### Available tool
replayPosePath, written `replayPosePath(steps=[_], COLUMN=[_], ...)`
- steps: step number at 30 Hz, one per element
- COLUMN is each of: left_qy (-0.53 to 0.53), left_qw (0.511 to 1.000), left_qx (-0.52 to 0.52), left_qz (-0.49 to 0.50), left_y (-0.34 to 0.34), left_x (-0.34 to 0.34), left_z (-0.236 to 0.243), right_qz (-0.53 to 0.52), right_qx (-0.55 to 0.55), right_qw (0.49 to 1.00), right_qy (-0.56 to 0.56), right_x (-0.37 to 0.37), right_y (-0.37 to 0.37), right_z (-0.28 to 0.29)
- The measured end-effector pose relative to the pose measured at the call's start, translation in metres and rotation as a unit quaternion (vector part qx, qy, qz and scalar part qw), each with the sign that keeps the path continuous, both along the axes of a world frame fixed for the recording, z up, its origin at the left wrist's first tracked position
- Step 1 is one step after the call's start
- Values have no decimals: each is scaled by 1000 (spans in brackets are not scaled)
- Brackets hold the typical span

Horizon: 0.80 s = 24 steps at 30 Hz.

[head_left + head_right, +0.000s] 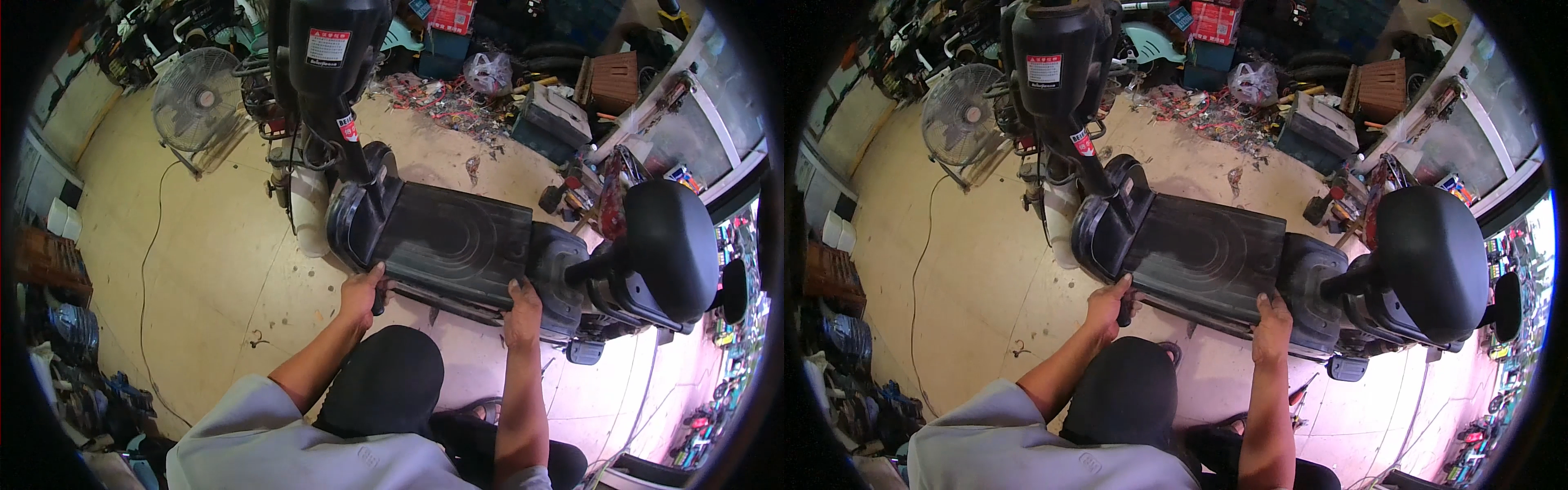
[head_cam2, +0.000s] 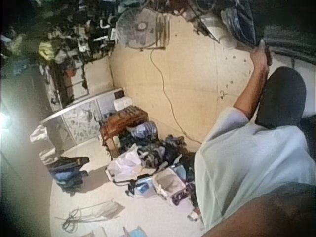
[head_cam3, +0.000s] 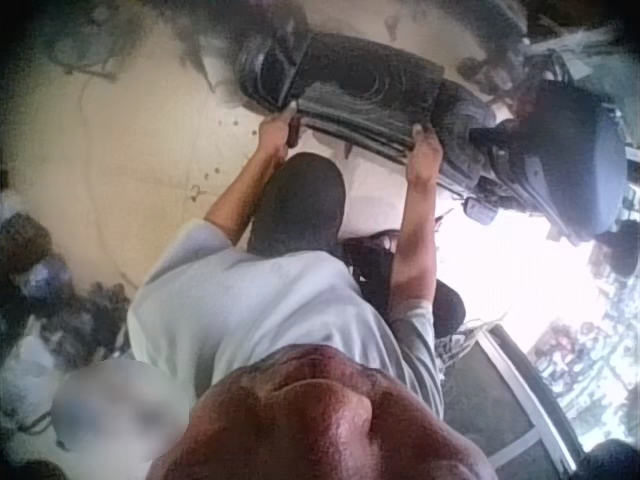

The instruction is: The person unscrews and removes components from an electric moped deck, retrieves tools and wires from a storage desk, and cuts/strips electric wires by hand.

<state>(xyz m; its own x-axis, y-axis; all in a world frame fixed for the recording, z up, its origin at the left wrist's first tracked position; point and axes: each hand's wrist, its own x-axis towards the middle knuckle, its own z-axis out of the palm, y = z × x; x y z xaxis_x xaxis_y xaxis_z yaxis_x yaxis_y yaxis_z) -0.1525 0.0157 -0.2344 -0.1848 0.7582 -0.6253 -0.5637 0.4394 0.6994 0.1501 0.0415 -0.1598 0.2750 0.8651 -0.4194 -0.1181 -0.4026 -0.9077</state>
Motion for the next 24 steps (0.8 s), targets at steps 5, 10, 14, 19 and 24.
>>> replayPosePath(steps=[5, 10, 14, 19, 24], left_qy=[-10, 5, 11, 19, 13], left_qw=[1000, 1000, 999, 998, 998], left_qx=[-8, -16, -23, -16, -27], left_qz=[16, 8, 28, 55, 56], left_y=[0, 2, 2, 3, 3], left_x=[-1, 1, -2, 0, 3], left_z=[-5, -2, -12, -16, -12], right_qz=[41, -15, -16, 142, 81], right_qx=[36, 1, -5, 85, 39], right_qw=[998, 1000, 999, 949, 985], right_qy=[10, -2, -35, -269, -145], right_x=[0, -9, -6, 5, 16], right_y=[-4, -8, -7, -2, 4], right_z=[-2, 4, 1, -5, -31])
